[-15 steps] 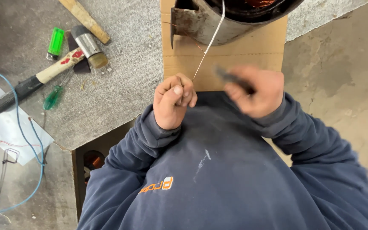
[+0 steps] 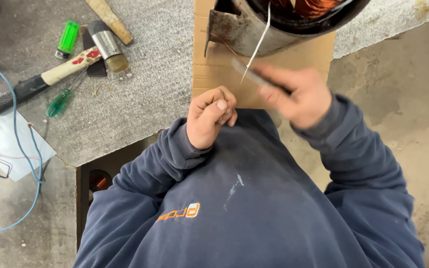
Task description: The person scrapes the enamel insulation off the copper wire leads of a motor stator using a small blade, working on one wire end at a time over a piece of cardboard on the workbench. At the end they set the blade down, pick up pliers, and grab a blue cable.
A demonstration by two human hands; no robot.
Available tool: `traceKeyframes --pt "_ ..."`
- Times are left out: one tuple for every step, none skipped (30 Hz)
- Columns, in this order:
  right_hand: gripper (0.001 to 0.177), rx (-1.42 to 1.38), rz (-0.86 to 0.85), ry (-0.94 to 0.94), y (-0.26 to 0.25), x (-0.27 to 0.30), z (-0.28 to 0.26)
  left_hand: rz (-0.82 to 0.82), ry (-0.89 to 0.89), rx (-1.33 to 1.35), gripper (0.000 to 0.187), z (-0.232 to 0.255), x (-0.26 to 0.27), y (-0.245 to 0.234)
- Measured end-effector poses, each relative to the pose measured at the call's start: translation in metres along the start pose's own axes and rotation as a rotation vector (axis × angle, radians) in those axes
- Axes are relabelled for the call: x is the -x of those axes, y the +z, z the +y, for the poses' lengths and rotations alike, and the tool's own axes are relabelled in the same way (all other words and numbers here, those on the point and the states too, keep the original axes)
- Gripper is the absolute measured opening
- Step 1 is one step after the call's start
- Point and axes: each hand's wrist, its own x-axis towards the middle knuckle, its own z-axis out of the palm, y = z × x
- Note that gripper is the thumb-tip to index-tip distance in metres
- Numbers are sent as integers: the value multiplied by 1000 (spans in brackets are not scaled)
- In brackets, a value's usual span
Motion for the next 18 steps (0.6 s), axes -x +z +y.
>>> traceKeyframes --pt "39 3 -3 -2 2 0 4 1 4 1 28 0 -1 -1" --pt "38 72 -12 35 5 2 8 -14 18 -13 28 -1 0 -1" --pt "36 141 -22 73 8 4 12 -29 31 -27 28 -2 0 -2" --pt "36 142 -24 75 3 0 6 -27 31 -23 28 -3 0 -2" --pt "37 119 -18 149 -2 -4 0 -29 29 -30 29 -4 0 -2" --pt "39 95 -16 219 -7 -9 -6 -28 29 -40 29 -4 0 -2" --pt "39 96 -22 218 1 -4 -2 -23 32 -38 29 -3 2 -1" --pt "38 186 -34 148 8 -1 2 -28 37 -55 29 -1 1 -1" --pt "37 277 -47 77 14 2 6 -33 43 -71 29 1 0 0" --pt "37 277 -47 79 14 2 8 -33 41 -70 29 0 0 -2" --pt "38 247 -39 47 13 3 11 -20 26 -66 29 -1 0 -3" --pt "38 212 -34 19 14 5 13 -2 5 -62 29 -3 3 -5" --pt "38 207 -37 26 10 9 17 4 -2 -60 29 -5 4 -5" --pt "36 110 77 83 7 13 21 9 11 29 30 -6 6 -7" --pt "34 12 191 140 3 17 25 16 25 117 32 -7 8 -8" --pt "34 8 193 142 12 23 36 15 21 114 32 -6 8 -7" --pt "30 -35 274 149 21 30 47 31 28 181 30 -5 8 -7" --pt "28 -81 355 158 31 38 58 48 33 247 27 -4 8 -6"
